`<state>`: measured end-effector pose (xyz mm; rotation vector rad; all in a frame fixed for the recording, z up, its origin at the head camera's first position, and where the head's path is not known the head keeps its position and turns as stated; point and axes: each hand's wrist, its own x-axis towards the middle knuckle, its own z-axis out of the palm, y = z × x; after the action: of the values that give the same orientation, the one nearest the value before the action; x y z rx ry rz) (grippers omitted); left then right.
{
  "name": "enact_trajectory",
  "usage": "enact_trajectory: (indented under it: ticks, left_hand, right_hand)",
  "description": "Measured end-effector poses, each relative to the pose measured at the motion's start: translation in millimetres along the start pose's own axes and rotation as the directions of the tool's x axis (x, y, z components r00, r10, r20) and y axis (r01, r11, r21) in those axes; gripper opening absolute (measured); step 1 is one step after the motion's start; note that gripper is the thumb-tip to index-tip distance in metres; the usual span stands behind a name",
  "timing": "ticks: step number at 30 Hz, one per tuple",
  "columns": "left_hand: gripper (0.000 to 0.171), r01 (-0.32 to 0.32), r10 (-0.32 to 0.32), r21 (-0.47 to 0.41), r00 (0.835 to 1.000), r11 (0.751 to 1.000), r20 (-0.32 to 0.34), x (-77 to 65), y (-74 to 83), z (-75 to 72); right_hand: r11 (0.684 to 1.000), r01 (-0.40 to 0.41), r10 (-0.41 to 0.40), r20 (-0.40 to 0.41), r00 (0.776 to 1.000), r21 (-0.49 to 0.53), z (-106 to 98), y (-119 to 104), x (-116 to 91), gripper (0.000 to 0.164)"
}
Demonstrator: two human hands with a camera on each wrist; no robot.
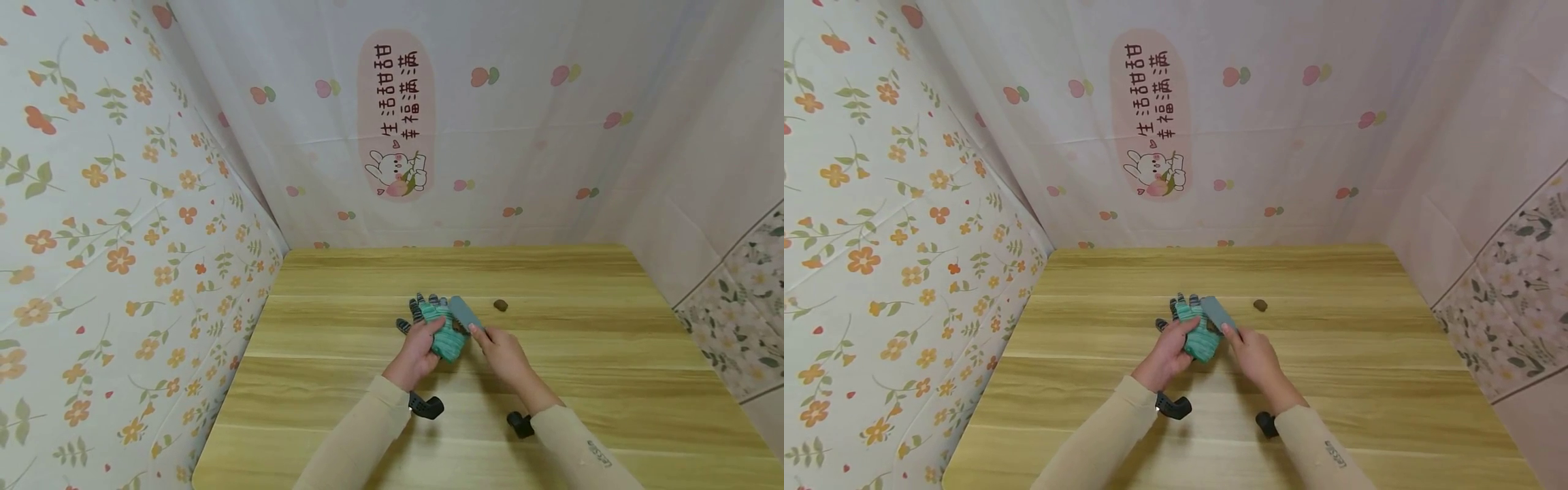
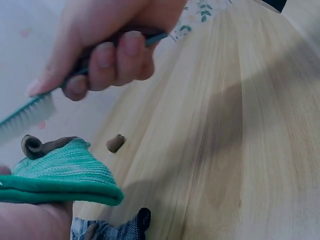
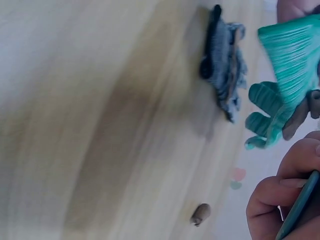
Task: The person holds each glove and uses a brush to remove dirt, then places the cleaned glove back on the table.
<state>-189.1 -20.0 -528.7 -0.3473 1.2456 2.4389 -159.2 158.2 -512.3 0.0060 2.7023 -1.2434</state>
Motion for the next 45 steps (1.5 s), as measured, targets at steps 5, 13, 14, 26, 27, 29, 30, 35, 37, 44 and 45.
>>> enact_trajectory:
  ticks: [5,13,14,26,27,29,30,35,37,44,45]
  left_hand:
    - [0.026,-0.009,0.009,0.011,1.000,1.000,0.024,-1.5,1.1,3.3]
    - [0.040,0.029,-0.036,0.061,0.993,0.998,0.109,-0.7,-0.6,8.1]
    - [0.042,0.024,-0.032,0.062,0.992,0.998,0.121,-0.5,-1.2,8.6]
    - [0.053,0.042,-0.041,-0.024,0.998,0.999,0.047,1.0,4.1,10.3]
    - [0.053,0.044,-0.043,-0.021,0.998,0.999,0.046,0.7,4.8,9.8]
    - [0.052,0.050,-0.049,-0.025,0.997,0.998,0.052,0.3,5.8,8.9]
    - [0.052,0.050,-0.048,-0.026,0.997,0.998,0.056,-0.1,6.2,8.7]
    - [0.050,0.057,-0.055,-0.028,0.997,0.998,0.048,0.4,7.2,7.4]
    - [0.048,0.062,-0.061,-0.031,0.998,0.998,0.028,1.2,7.1,6.4]
    - [0.051,0.060,-0.061,-0.064,0.998,0.996,-0.016,0.0,10.3,2.5]
    - [0.053,0.059,-0.060,-0.069,0.998,0.996,-0.014,0.0,11.1,2.2]
  right_hand:
    - [0.998,0.025,-0.023,-0.031,0.999,0.056,-6,-11,0,0.059]
    - [0.997,0.069,-0.068,-0.034,0.997,0.033,-2,-21,2,0.055]
    - [0.997,0.075,-0.074,-0.031,0.997,0.011,-1,-22,2,0.055]
    - [0.982,0.060,-0.065,-0.022,0.998,-0.182,-2,-11,2,0.052]
    - [0.982,0.055,-0.060,-0.021,0.998,-0.182,-2,-9,2,0.053]
    - [0.983,0.052,-0.057,-0.020,0.998,-0.178,-2,-6,2,0.055]
    - [0.983,0.052,-0.056,-0.021,0.998,-0.176,-2,-5,2,0.056]
    - [0.985,0.048,-0.052,-0.020,0.998,-0.165,-4,-3,1,0.057]
    - [0.986,0.045,-0.048,-0.016,0.999,-0.160,-5,-2,1,0.057]
    - [0.990,0.051,-0.054,-0.013,0.998,-0.131,-7,2,-1,0.056]
    - [0.991,0.051,-0.053,-0.014,0.998,-0.127,-7,3,-1,0.056]
